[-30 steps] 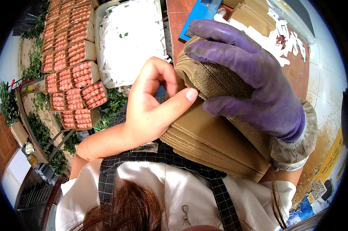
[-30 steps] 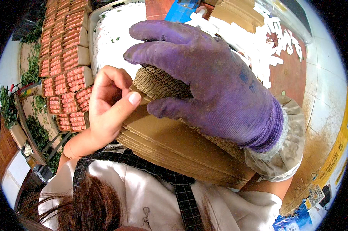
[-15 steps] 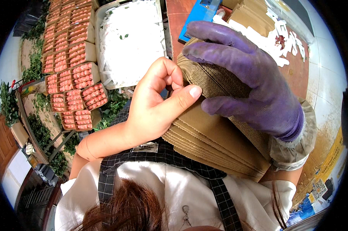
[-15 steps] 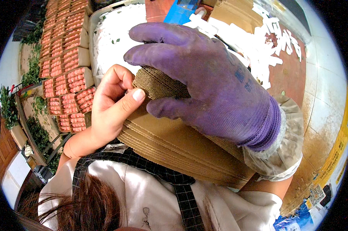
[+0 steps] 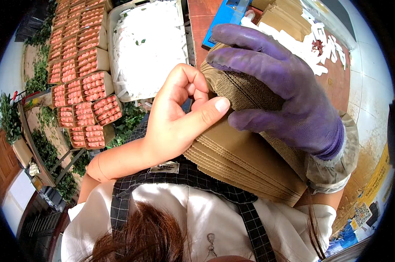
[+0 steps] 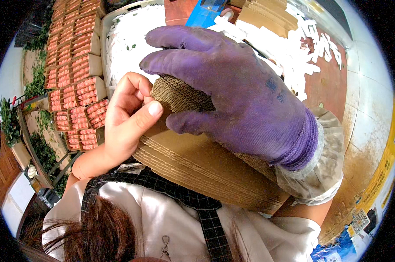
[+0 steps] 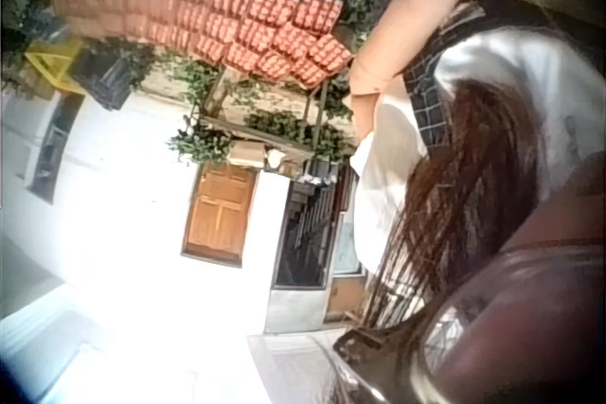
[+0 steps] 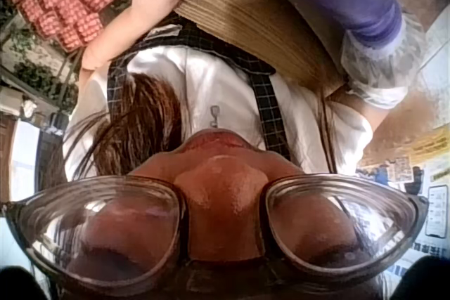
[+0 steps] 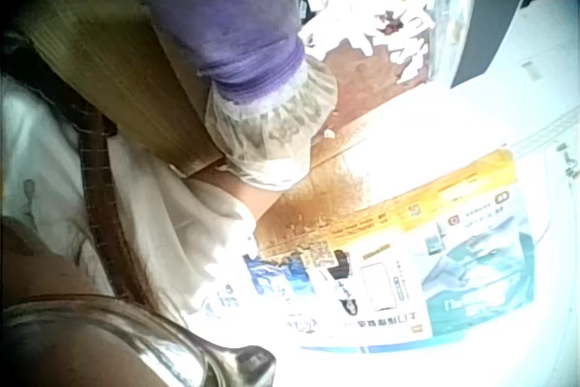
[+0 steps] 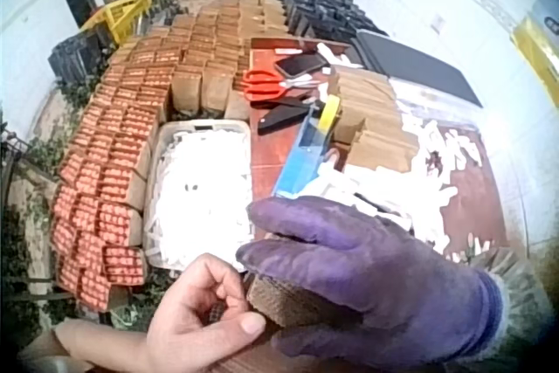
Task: The person picks up a stack of cardboard sheets and inserts white strips into the gaps between the sheets by hand before setting the stack on the table.
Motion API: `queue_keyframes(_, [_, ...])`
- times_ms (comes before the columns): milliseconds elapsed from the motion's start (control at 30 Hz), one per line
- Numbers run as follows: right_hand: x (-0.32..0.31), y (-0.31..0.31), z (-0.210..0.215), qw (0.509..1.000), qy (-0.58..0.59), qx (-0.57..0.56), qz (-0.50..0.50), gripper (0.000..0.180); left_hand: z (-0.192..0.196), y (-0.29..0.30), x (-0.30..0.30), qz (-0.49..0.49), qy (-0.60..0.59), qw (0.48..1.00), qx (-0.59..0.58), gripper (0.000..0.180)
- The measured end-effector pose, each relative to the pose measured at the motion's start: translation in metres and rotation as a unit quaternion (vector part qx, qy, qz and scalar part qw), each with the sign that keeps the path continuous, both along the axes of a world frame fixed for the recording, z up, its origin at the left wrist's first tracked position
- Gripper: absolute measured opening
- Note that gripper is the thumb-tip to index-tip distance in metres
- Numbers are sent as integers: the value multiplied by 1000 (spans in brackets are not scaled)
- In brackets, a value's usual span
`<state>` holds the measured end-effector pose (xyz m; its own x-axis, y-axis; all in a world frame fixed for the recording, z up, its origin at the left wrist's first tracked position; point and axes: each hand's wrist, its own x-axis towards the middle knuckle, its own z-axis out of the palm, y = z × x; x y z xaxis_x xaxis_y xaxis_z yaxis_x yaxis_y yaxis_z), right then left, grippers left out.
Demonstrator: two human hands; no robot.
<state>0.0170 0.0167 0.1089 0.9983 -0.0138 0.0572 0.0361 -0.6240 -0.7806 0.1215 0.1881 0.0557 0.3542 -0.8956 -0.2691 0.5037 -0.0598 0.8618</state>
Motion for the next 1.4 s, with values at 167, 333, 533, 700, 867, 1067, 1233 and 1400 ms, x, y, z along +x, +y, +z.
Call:
queue_keyframes(167, [1,-1,-1,1000,-7,11,2,60,-2,0,-1,8,-33,999,-3,27])
queue_keyframes(333, [1,-2,2,1000,3,-14,9,61,-9,-2,-3,67,-127,988,-52,28])
queue_keyframes(533, [0,-3,0,1000,-4,-4,2,61,-3,2,-1,-1,7,999,-48,30])
queue_keyframes(700, [1,-1,2,1000,6,-5,3,61,-4,-2,-2,11,-29,1000,-2,28])
queue_keyframes(867, [0,-2,1,1000,11,-8,2,62,-2,1,-1,6,-25,1000,5,28])
queue_keyframes(1067, [0,-2,2,1000,12,-9,-1,63,-8,-2,-7,120,-153,977,-84,32])
queue_keyframes(1233, [0,-2,0,1000,1,5,2,63,-2,2,-3,11,-2,999,-38,29])
queue_keyframes(1400, [2,-2,-2,1000,-1,20,2,62,-5,-2,-5,32,-21,999,-27,27])
